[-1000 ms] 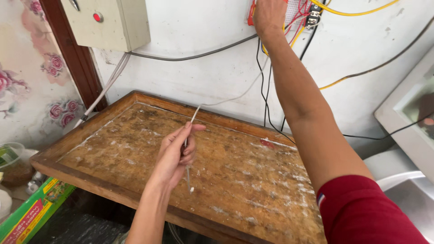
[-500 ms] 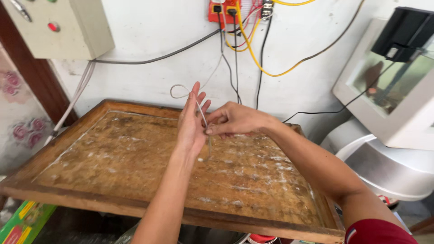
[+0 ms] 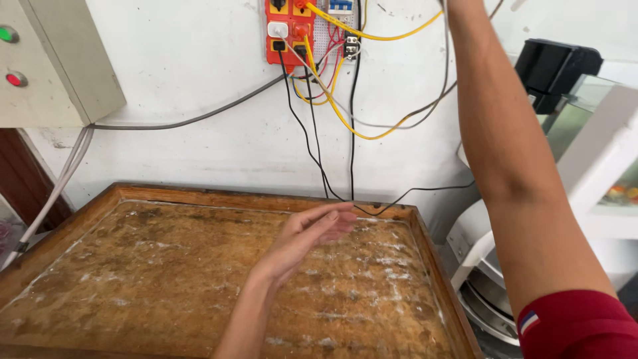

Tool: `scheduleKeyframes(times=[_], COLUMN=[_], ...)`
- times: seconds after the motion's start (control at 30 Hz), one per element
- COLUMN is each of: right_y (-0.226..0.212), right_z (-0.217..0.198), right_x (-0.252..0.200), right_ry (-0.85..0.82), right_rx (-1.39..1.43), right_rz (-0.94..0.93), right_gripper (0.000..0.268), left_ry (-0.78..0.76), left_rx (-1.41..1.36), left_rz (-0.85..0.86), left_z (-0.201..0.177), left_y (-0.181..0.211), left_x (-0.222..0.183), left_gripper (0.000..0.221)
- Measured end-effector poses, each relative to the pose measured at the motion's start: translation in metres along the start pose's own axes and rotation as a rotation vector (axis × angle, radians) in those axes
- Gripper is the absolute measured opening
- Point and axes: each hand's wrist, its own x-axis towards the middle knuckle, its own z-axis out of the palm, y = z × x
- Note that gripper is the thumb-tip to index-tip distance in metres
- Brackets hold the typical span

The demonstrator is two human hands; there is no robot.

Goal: The person holds a wire, moves a small tray into a machine, handles small packets and a syringe, wipes a stainless steel counter with a cloth, and carries a blue bowl and a grater.

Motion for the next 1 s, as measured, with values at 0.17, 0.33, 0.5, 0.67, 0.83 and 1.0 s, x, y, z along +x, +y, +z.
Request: scheduleKeyframes(times=[0.17, 0.33, 0.5, 0.67, 0.83, 1.0], right_y=[0.041, 0.08, 0.107, 0.118, 0.124, 0.089], right_z=[0.028, 0.048, 0.064, 0.078, 0.071, 0.052], right_x=[-0.009, 0.004, -0.014, -0.019, -0.023, -0.064], right_ry=[-0.09, -0.156, -0.191, -0.216, -0.158, -0.352], right_rx=[-0.195, -0.308, -0.361, -0.388, -0.426, -0.449], right_rz=[0.113, 0.161, 0.183, 0.175, 0.143, 0.343], right_gripper=[0.019, 0.022, 0.026, 0.029, 0.033, 0.052], left_ry=[0.103, 0.218, 0.213, 0.232, 0.27, 0.363], left_rx=[-0.013, -0.034, -0.038, -0.061, -0.121, -0.122], left_rz=[0.008, -0.058, -0.082, -0.096, -0.094, -0.136], left_z=[-0.028, -0.042, -0.039, -0.038, -0.037, -0.042], left_y=[-0.004, -0.011, -0.023, -0.038, -0.052, -0.055], left_x=[0.009, 0.02, 0.035, 0.042, 0.027, -0.007], left_gripper=[0.051, 0.049, 0.047, 0.046, 0.047, 0.049])
